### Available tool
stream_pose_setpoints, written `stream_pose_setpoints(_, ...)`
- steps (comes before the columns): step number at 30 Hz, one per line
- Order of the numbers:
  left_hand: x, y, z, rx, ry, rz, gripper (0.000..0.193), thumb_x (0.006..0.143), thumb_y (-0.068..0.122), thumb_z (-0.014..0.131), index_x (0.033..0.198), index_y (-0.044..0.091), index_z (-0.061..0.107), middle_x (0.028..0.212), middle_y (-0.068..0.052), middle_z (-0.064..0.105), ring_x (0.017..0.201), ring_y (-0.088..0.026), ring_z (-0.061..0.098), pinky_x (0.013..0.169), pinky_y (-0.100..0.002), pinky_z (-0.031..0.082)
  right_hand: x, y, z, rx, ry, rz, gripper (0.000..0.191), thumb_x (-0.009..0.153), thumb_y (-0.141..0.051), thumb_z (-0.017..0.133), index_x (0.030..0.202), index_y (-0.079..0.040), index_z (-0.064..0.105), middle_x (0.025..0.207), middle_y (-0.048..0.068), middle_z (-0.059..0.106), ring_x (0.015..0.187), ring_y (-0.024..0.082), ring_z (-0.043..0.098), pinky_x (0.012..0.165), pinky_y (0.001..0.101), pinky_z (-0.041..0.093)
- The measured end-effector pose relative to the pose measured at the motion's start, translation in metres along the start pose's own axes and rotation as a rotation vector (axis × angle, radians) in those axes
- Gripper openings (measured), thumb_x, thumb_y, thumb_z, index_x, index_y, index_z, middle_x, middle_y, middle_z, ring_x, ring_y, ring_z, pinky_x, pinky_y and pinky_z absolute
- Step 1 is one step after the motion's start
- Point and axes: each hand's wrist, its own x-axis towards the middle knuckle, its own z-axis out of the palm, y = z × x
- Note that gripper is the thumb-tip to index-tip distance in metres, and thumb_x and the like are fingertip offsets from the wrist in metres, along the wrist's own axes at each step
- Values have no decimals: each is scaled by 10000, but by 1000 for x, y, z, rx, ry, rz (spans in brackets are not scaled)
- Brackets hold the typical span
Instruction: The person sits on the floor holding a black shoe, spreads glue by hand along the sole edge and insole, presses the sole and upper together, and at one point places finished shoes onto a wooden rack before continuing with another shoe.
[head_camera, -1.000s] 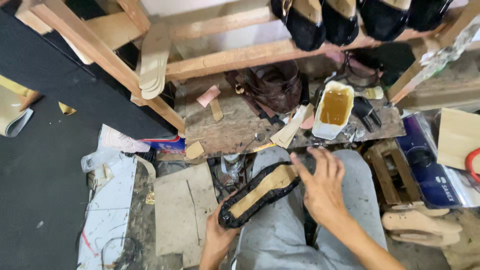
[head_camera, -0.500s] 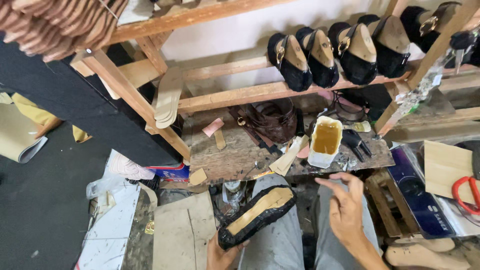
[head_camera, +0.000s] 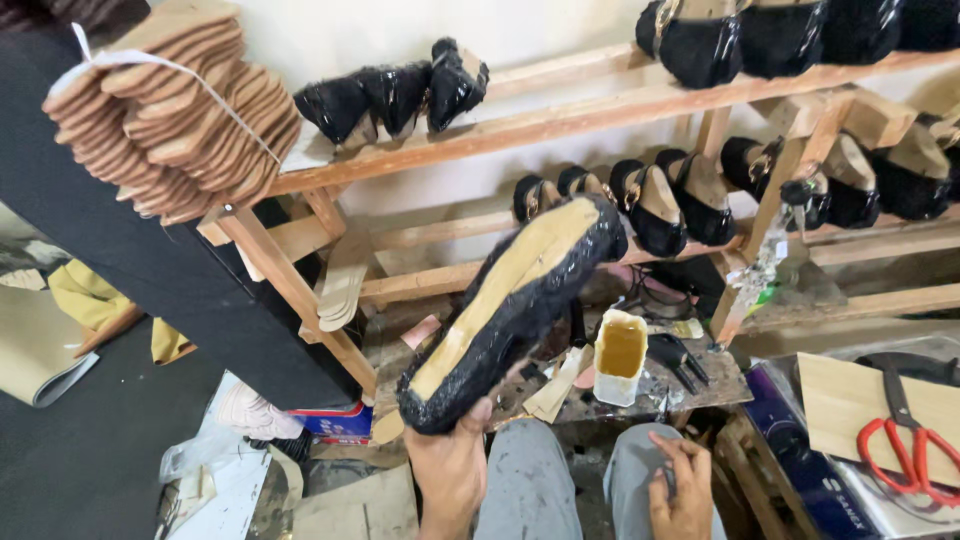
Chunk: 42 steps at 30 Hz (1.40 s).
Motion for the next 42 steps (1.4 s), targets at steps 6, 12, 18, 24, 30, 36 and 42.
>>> stream_pose_setpoints(6,131,6,109,266,-142,205,414,931,64,745,1289,-41,564,1120,-60,719,973,-136,678,888,-303,565,12,-12,5,-27,-32,-91,585,656,54,535,1182,-119,726,1097,159,546,1013,278,631,924,355,514)
stream_pose_setpoints(12,252,-42,179,639,-93,572,422,934,46,699,1301,-84,538,1090,-262,735,1042,-376,730,923,-410,543,32,-40,-3,-46,32,-178,588,622,57,535,1138,-137,740,1069,155,547,999,274,658,912,363,539)
stream_pose_setpoints(18,285,-83,186,915,33,469,562,901,107,700,1369,-96,463,1065,-334,685,1006,-507,659,860,-539,505,51,-39,-11,-168,99,-176,577,636,17,602,1160,-191,724,1000,104,575,880,229,680,839,345,563)
stream_pose_setpoints(24,283,-91,186,1064,44,212,552,971,162,658,1390,-115,427,1024,-333,685,980,-497,660,874,-551,507,78,-28,-10,67,-3,142,579,794,53,567,1355,-90,545,1086,122,590,953,202,652,879,330,538)
stream_pose_setpoints(30,275,-91,184,1019,26,400,594,919,119,675,1390,-149,432,1110,-332,675,1031,-486,647,898,-533,506,157,-127,-25,422,96,-174,642,947,85,531,1551,-15,338,1192,132,592,1039,179,616,949,328,507)
stream_pose_setpoints(36,263,-93,174,1057,-44,446,597,941,98,651,1421,-162,408,1181,-336,651,1115,-481,606,1030,-520,439,313,-243,10,495,5,-442,932,1004,46,587,1700,-93,-17,1373,191,526,1242,262,562,1112,400,477)
stream_pose_setpoints(42,250,-87,146,1145,-196,716,658,864,27,644,1416,-212,376,1299,-370,585,1215,-531,519,1127,-534,340,390,-288,71,365,-83,-165,1289,892,-189,854,1585,-98,-229,1511,334,362,1296,361,555,1012,442,523)
